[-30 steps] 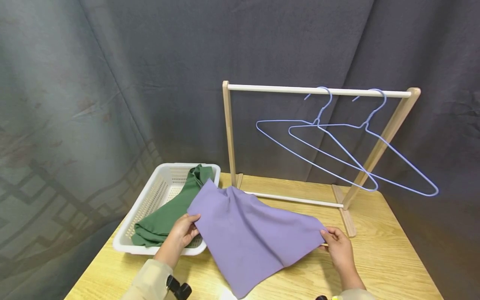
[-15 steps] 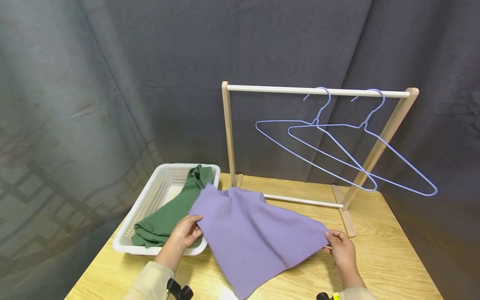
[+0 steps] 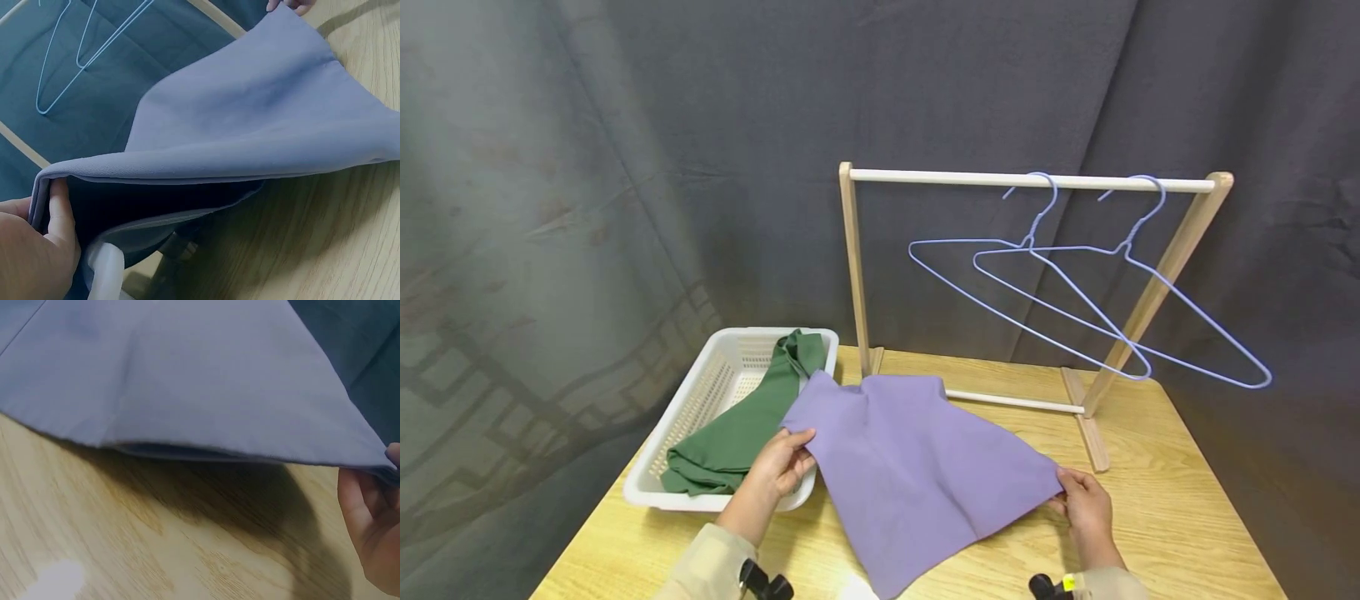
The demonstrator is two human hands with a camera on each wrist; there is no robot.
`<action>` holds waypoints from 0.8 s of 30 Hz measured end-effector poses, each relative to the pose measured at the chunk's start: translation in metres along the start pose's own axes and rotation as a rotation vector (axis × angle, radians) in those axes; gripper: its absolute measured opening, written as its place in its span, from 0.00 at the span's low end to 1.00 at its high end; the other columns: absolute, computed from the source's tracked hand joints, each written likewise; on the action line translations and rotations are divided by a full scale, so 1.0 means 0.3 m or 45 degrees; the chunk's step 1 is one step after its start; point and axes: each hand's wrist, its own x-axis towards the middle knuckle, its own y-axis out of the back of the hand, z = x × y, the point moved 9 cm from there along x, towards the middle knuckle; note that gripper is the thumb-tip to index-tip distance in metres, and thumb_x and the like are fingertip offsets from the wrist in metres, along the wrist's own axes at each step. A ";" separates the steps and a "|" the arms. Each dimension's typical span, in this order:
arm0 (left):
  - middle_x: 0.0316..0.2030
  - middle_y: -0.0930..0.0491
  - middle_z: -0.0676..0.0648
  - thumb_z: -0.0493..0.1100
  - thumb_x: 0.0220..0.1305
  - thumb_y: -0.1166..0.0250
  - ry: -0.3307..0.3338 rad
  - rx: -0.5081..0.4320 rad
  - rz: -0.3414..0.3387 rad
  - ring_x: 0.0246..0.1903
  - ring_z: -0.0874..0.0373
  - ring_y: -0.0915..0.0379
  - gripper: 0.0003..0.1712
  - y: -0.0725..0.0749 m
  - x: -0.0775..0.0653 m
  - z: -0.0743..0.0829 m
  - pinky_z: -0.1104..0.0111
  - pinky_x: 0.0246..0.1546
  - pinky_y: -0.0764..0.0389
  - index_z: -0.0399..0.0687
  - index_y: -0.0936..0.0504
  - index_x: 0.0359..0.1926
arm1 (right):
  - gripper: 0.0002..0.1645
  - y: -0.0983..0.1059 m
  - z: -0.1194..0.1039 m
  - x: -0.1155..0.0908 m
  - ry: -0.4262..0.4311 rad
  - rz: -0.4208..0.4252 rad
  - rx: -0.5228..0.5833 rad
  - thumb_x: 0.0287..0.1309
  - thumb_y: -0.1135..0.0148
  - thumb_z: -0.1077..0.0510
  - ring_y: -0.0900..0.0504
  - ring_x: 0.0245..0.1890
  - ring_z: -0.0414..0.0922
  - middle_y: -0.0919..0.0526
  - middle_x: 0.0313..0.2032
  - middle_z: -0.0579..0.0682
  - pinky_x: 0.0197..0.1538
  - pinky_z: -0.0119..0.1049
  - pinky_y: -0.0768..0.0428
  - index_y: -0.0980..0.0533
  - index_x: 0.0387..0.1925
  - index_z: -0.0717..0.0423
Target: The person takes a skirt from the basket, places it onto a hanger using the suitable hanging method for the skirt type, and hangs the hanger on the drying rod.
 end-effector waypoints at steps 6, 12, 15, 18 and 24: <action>0.28 0.30 0.44 0.26 0.58 0.54 0.012 -0.026 0.012 0.27 0.59 0.27 0.14 -0.002 0.005 -0.014 0.66 0.36 0.24 0.34 0.46 0.43 | 0.12 -0.062 -0.068 -0.105 -0.060 -0.047 0.074 0.58 0.52 0.61 0.27 0.19 0.33 0.27 0.18 0.43 0.28 0.27 0.23 0.30 0.21 0.48; 0.28 0.30 0.44 0.25 0.58 0.55 0.006 -0.053 0.007 0.27 0.59 0.27 0.14 -0.006 0.006 -0.016 0.66 0.36 0.24 0.34 0.47 0.44 | 0.19 -0.108 -0.055 -0.160 -0.297 -0.110 0.328 0.61 0.61 0.62 0.23 0.22 0.35 0.22 0.17 0.45 0.30 0.28 0.23 0.28 0.18 0.51; 0.29 0.31 0.43 0.25 0.58 0.55 0.005 -0.070 0.006 0.27 0.59 0.27 0.14 -0.007 0.007 -0.015 0.67 0.36 0.24 0.34 0.48 0.44 | 0.21 -0.129 -0.036 -0.174 -0.387 -0.191 0.425 0.62 0.63 0.60 0.22 0.26 0.36 0.21 0.20 0.46 0.34 0.28 0.24 0.26 0.19 0.52; 0.30 0.32 0.43 0.25 0.59 0.55 0.008 -0.082 0.007 0.28 0.59 0.27 0.15 -0.008 0.008 -0.016 0.66 0.36 0.25 0.34 0.48 0.45 | 0.21 -0.146 -0.015 -0.183 -0.436 -0.240 0.470 0.61 0.62 0.61 0.22 0.27 0.36 0.21 0.21 0.47 0.38 0.28 0.25 0.25 0.20 0.53; 0.31 0.32 0.42 0.25 0.58 0.55 0.014 -0.096 0.009 0.28 0.58 0.27 0.15 -0.009 0.007 -0.018 0.66 0.37 0.25 0.34 0.49 0.44 | 0.15 -0.163 0.019 -0.197 -0.404 -0.295 0.335 0.61 0.60 0.60 0.24 0.30 0.36 0.23 0.24 0.45 0.43 0.30 0.27 0.29 0.24 0.49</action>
